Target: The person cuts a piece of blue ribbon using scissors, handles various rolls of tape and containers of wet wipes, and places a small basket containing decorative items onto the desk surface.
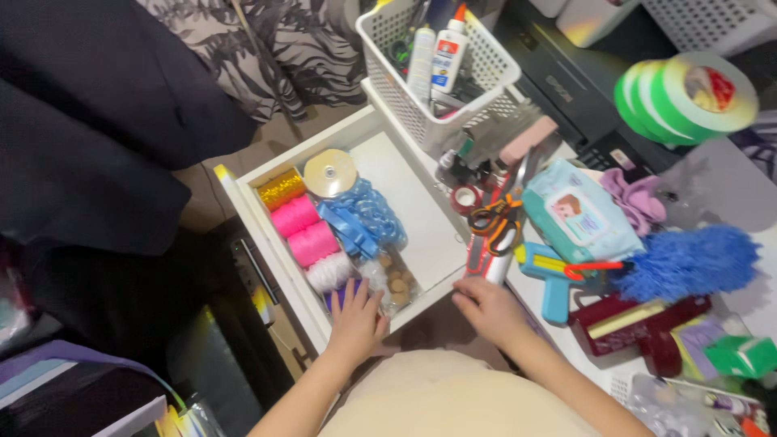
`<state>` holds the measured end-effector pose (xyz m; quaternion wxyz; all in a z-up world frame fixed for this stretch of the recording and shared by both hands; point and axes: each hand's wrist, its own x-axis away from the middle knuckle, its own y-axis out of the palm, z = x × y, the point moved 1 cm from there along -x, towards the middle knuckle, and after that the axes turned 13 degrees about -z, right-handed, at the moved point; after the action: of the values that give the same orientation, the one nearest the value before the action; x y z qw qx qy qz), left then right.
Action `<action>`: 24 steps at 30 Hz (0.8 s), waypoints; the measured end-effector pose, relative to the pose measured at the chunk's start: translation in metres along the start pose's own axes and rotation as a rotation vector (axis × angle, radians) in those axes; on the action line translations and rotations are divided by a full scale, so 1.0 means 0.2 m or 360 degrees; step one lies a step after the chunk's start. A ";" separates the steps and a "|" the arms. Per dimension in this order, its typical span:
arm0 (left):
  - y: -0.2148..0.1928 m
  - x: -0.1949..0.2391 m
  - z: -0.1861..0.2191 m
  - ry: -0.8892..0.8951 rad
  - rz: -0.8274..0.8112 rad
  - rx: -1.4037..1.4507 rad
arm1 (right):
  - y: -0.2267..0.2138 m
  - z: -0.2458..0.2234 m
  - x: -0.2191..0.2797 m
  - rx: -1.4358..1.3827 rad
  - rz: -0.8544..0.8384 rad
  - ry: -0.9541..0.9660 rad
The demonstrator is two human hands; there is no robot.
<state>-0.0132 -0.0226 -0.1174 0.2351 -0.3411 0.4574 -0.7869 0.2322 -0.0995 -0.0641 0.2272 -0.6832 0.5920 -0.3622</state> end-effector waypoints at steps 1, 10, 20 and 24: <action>0.02 0.05 0.04 0.0002 0.0015 0.0134 | -0.06 0.02 0.02 -0.0038 0.0112 0.0091; 0.14 0.22 0.11 -0.0133 0.0203 0.0358 | -0.51 0.02 -0.05 0.0079 0.0244 0.0723; 0.46 0.27 -0.14 0.0001 0.0469 0.0186 | -0.50 0.01 -0.33 0.0227 -0.0143 0.1095; 0.37 0.30 -0.15 -0.0041 0.0318 0.0209 | -0.51 0.03 -0.32 0.0176 -0.0089 0.1011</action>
<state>-0.0700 -0.0816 -0.1740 0.3400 -0.2878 0.4334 -0.7834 0.3012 -0.0174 -0.0068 0.0579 -0.5387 0.5937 -0.5950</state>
